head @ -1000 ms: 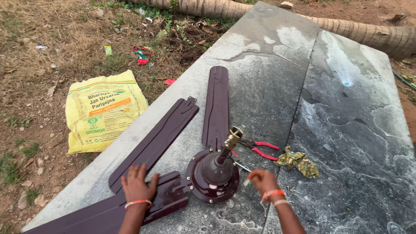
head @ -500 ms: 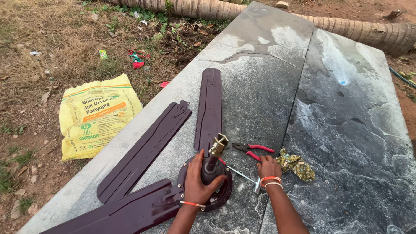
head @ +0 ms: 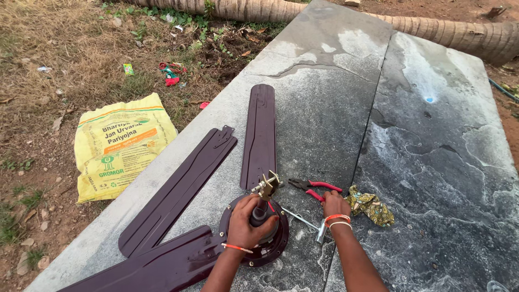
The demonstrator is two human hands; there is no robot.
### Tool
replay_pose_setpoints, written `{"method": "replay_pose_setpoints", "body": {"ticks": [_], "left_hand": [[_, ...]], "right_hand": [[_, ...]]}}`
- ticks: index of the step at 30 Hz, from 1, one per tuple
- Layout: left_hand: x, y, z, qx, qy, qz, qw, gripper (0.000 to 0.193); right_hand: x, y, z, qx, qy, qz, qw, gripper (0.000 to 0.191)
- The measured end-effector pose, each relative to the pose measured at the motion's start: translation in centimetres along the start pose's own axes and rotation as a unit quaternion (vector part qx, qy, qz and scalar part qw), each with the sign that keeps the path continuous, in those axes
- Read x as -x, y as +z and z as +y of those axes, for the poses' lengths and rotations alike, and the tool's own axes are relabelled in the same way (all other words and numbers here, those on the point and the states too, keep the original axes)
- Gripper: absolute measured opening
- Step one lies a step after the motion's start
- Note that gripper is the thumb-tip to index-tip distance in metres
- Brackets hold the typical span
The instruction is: The person works on a ceiling fan lying on a stone slab outdoors. They use pliers and a hex key to loosen fasteners around the fan motor housing, then lift and reposition the blades and housing cover while unscrewing components one at a time.
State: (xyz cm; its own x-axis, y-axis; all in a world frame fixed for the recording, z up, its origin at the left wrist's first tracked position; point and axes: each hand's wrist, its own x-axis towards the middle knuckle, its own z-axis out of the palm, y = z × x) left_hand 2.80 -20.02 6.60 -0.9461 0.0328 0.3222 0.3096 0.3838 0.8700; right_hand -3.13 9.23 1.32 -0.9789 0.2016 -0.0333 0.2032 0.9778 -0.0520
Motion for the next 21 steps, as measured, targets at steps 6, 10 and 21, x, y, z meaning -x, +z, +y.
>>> {"method": "replay_pose_setpoints", "body": {"ticks": [6, 10, 21], "left_hand": [[-0.4, -0.6, -0.7, -0.003, 0.003, -0.061, 0.998, 0.054], [0.0, -1.0, -1.9, 0.001, 0.032, -0.069, 0.997, 0.075], [4.4, -7.4, -11.9, -0.321, -0.251, 0.007, 0.913, 0.048]], "right_hand": [[1.2, 0.4, -1.2, -0.098, 0.005, 0.053, 0.994, 0.034], [3.1, 0.9, -3.8, -0.299, -0.033, 0.002, 0.954, 0.033], [7.1, -0.4, -8.8, -0.551, -0.193, -0.05, 0.81, 0.042]]}}
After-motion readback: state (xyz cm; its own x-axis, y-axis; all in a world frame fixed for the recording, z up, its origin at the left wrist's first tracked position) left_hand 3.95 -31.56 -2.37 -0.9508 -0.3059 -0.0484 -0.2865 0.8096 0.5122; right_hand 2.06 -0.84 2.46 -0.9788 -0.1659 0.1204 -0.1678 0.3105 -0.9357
